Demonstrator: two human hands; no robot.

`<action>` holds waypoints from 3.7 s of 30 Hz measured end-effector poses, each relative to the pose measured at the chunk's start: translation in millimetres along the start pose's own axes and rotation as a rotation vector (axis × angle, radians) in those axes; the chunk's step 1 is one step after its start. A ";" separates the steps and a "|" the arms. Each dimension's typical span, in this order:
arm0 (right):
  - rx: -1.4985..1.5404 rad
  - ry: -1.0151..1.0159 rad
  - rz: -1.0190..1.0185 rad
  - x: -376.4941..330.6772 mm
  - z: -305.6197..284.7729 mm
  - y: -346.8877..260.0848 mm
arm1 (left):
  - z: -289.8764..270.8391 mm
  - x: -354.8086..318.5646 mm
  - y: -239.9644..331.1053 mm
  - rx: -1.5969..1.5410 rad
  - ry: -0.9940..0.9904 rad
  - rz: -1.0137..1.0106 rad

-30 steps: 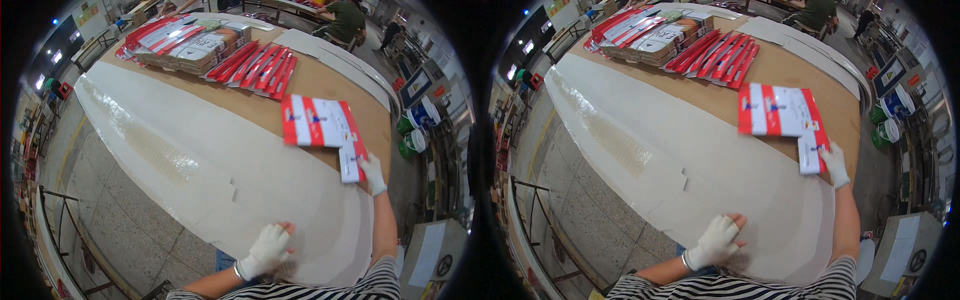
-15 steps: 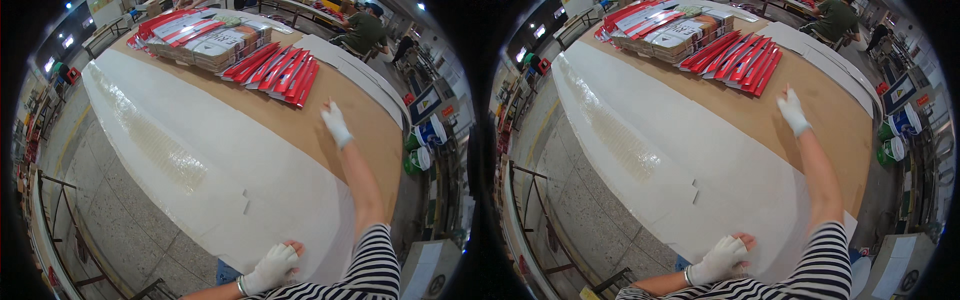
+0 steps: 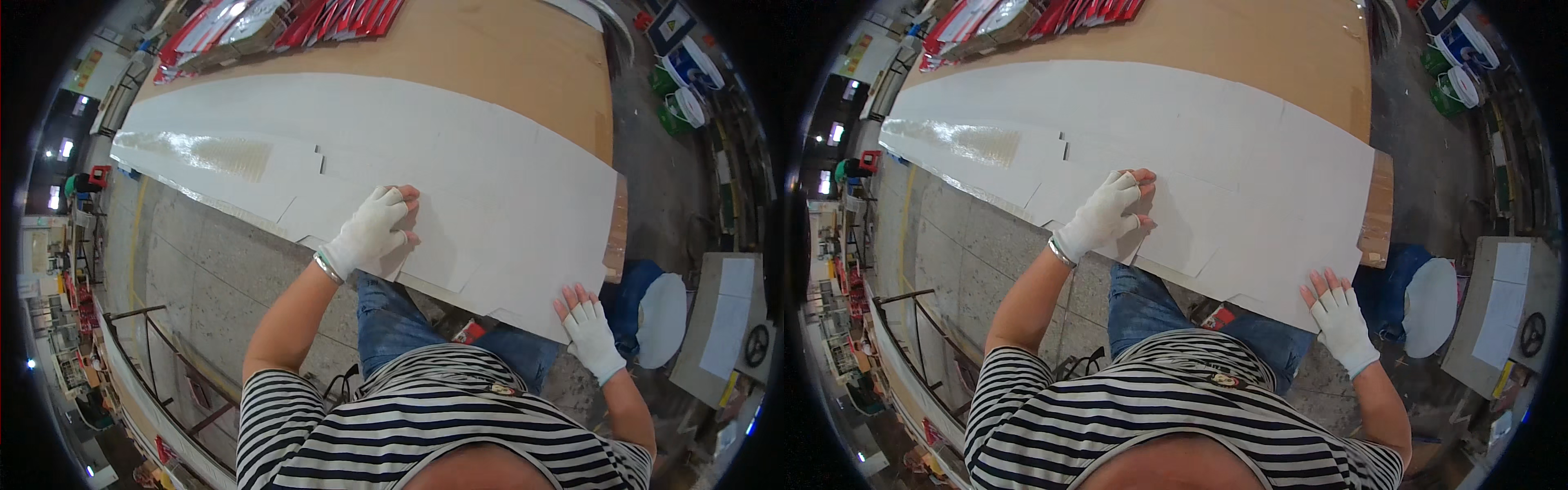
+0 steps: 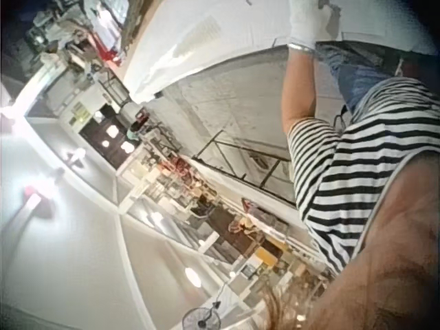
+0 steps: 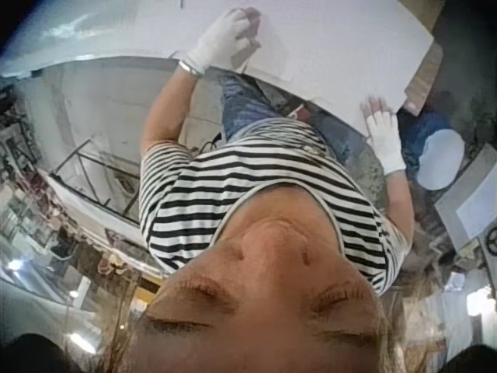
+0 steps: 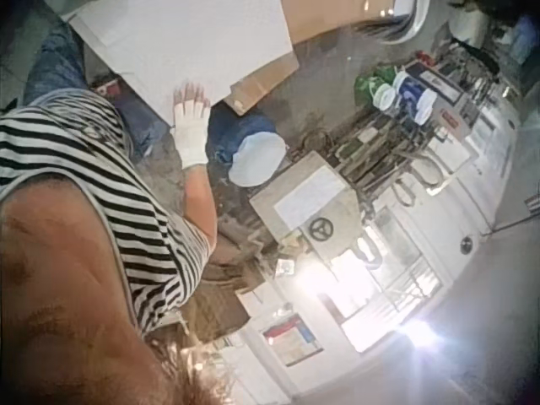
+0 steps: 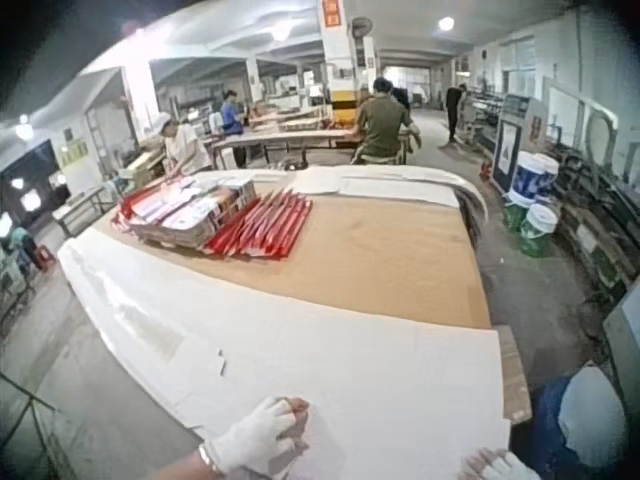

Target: The person folds cardboard box blanks along their crease lines and flaps by hand on a workbench.

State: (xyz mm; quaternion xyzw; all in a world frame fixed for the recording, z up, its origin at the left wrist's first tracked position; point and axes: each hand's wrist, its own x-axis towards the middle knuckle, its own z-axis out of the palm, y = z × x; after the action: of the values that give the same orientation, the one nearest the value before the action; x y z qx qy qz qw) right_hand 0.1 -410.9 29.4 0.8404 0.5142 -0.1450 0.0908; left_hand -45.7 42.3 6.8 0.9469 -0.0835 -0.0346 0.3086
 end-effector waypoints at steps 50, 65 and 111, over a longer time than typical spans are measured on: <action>0.828 0.844 0.927 24.8 -39.1 36.7 | 130.4 69.4 141.9 0.442 -0.020 0.050; 1.845 1.293 0.434 117.7 28.3 -57.5 | 141.9 78.3 151.4 0.432 0.095 0.228; 0.715 0.997 0.348 88.4 57.2 42.9 | 27.4 25.5 16.9 -0.067 0.267 -0.371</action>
State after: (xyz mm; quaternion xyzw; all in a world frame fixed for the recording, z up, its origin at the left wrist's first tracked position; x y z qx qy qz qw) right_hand 67.6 -373.6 -54.1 0.8566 0.2706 0.1176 -0.4233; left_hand -26.1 8.4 -5.8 0.9314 0.1349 0.0323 0.3364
